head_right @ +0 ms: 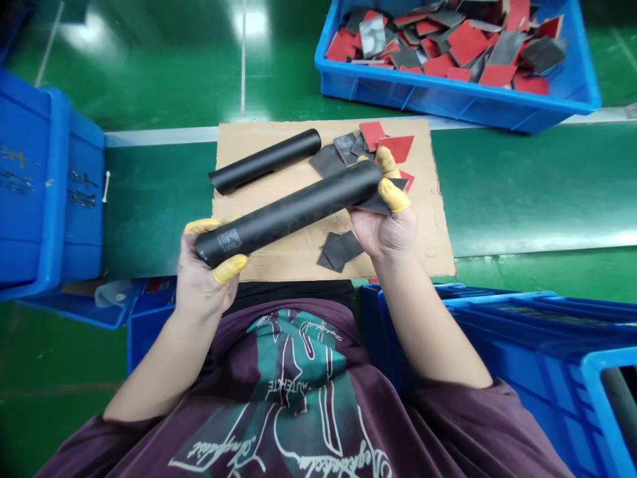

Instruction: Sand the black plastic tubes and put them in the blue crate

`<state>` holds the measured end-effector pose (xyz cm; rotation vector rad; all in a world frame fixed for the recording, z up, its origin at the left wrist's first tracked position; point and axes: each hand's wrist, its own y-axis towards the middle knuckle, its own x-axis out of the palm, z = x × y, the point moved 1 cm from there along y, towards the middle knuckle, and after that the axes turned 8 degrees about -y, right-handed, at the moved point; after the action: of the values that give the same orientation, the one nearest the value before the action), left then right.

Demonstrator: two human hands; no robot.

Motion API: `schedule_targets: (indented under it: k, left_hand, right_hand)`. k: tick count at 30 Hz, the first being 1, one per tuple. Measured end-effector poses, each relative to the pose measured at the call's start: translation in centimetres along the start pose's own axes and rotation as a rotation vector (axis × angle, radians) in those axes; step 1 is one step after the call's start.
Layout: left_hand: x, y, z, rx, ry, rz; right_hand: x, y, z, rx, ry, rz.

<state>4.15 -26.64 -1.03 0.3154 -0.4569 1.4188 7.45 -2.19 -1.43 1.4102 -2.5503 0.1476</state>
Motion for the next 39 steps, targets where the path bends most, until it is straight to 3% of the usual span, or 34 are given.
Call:
schedule_targets:
  k: [2, 4, 10, 13, 16, 19, 24, 31, 35, 39]
  left_hand:
    - [-0.1, 0.0, 0.5, 0.098, 0.044, -0.047]
    - [-0.1, 0.1, 0.8, 0.08, 0.019, -0.017]
    - [0.6, 1.3, -0.2, -0.357, -0.356, 0.148]
    - [0.6, 2.6, -0.6, -0.481, -0.415, 0.206]
    - [0.4, 3.7, 0.2, -0.486, -0.438, 0.222]
    - [0.4, 4.7, 1.8, -0.432, -0.434, 0.215]
    - [0.9, 6.5, 3.4, -0.382, -0.435, 0.042]
    - [1.8, 8.3, 2.2, -0.447, -0.515, -0.009]
    - [2.3, 8.0, 2.0, -0.555, -0.276, -0.057]
    - [2.4, 7.9, 1.6, -0.611, -0.061, -0.227]
  right_hand:
    - [0.2, -0.1, 0.3, 0.034, 0.0, -0.004]
    - [0.4, -0.1, 0.7, 0.043, 0.034, -0.016]
    - [1.6, -1.4, 0.7, 0.025, 0.059, -0.067]
    - [2.2, -2.6, -0.2, 0.048, 0.067, -0.15]
    - [2.5, -3.1, -0.8, 0.088, 0.127, -0.243]
    - [2.1, -2.7, -0.8, 0.107, 0.169, -0.218]
    - [1.0, -1.7, 0.3, 0.148, 0.13, -0.106]
    - [0.4, -2.2, 0.0, 0.23, 0.104, -0.217]
    - [-0.1, -2.2, 0.5, 0.255, 0.107, -0.167]
    - [-0.5, -1.8, 1.5, 0.274, 0.093, -0.085]
